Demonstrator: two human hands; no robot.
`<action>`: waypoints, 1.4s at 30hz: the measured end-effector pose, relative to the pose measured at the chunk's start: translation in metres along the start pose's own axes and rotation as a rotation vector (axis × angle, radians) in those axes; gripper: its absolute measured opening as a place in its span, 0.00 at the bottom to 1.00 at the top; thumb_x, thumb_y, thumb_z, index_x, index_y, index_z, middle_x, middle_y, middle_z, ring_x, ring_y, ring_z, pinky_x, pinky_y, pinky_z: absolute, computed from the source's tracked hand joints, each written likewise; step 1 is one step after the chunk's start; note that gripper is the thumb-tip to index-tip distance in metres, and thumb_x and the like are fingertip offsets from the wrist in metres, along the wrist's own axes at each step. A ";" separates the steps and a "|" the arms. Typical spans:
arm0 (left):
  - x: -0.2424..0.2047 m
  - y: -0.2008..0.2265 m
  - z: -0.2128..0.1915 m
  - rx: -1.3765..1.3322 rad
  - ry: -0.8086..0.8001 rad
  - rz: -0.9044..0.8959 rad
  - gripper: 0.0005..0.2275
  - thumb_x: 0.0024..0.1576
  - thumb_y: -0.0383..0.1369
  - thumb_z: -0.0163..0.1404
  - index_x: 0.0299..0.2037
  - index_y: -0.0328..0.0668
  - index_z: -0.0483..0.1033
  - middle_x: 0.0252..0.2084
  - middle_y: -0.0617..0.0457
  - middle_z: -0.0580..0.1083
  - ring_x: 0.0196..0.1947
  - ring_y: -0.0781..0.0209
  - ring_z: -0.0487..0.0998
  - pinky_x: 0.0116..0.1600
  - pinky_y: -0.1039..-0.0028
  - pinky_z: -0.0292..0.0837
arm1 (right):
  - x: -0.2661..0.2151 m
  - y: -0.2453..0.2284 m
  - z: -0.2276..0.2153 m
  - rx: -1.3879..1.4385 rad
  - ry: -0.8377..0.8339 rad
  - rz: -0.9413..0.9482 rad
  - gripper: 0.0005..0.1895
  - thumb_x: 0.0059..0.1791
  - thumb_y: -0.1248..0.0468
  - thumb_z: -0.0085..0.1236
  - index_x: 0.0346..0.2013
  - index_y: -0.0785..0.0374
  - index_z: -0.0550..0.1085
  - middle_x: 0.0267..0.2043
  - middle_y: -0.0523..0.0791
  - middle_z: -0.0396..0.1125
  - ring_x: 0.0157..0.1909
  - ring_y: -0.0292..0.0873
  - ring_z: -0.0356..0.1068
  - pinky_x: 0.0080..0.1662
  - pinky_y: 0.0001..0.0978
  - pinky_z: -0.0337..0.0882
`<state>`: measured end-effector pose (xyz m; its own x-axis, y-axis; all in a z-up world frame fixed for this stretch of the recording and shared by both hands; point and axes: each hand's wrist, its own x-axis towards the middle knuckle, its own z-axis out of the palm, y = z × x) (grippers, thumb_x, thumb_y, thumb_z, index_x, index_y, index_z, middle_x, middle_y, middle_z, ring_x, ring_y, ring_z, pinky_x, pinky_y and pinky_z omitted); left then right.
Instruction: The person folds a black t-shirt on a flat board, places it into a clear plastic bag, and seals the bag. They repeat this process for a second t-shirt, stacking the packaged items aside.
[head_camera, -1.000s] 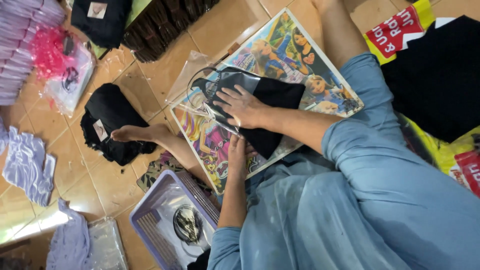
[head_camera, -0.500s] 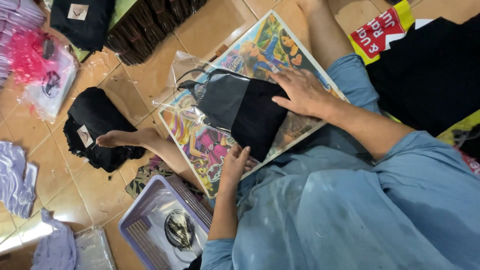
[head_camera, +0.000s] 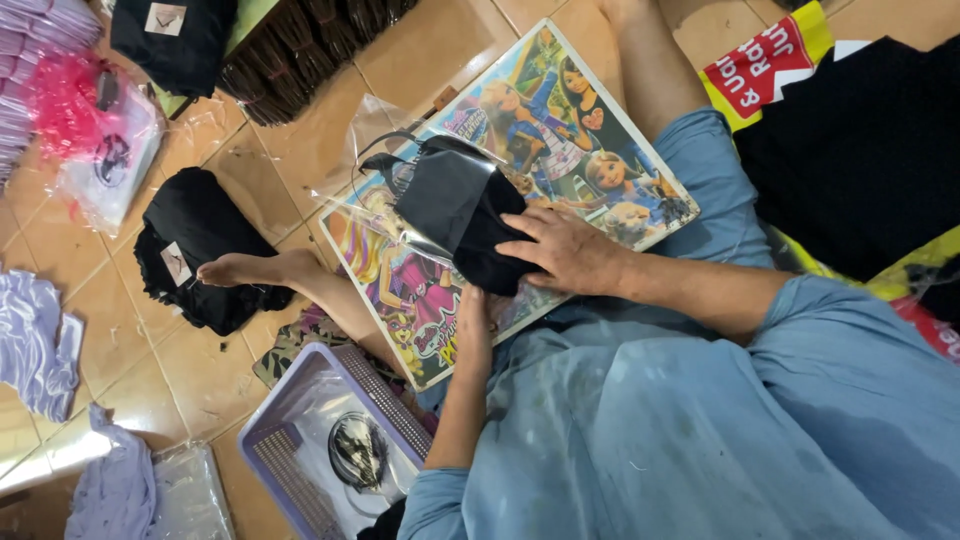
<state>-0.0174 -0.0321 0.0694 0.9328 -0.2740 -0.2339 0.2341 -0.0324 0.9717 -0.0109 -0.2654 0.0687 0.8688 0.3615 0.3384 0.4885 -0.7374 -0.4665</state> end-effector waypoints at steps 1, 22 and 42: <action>-0.002 -0.006 -0.010 0.384 -0.103 0.230 0.22 0.68 0.38 0.34 0.65 0.30 0.68 0.63 0.26 0.69 0.67 0.36 0.67 0.70 0.51 0.59 | -0.001 0.005 0.006 0.018 -0.020 -0.024 0.31 0.48 0.53 0.61 0.65 0.47 0.68 0.69 0.52 0.58 0.67 0.62 0.61 0.58 0.54 0.69; 0.011 -0.050 0.002 1.382 -0.098 0.325 0.34 0.55 0.55 0.46 0.69 0.43 0.66 0.68 0.40 0.68 0.73 0.45 0.59 0.78 0.45 0.35 | 0.024 0.014 0.035 -0.043 0.035 -0.200 0.38 0.45 0.70 0.63 0.69 0.54 0.64 0.66 0.52 0.59 0.66 0.60 0.61 0.56 0.49 0.72; -0.004 -0.056 0.029 1.415 -0.182 0.634 0.38 0.52 0.53 0.51 0.72 0.44 0.60 0.72 0.43 0.63 0.71 0.49 0.61 0.67 0.53 0.52 | 0.086 0.037 0.095 -0.240 0.262 -0.229 0.33 0.47 0.56 0.57 0.69 0.48 0.67 0.74 0.49 0.57 0.74 0.58 0.54 0.67 0.55 0.59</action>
<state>-0.0425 -0.0569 0.0170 0.7068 -0.6977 0.1167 -0.7063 -0.6870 0.1707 0.0898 -0.2073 0.0027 0.6745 0.3973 0.6222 0.6074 -0.7777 -0.1619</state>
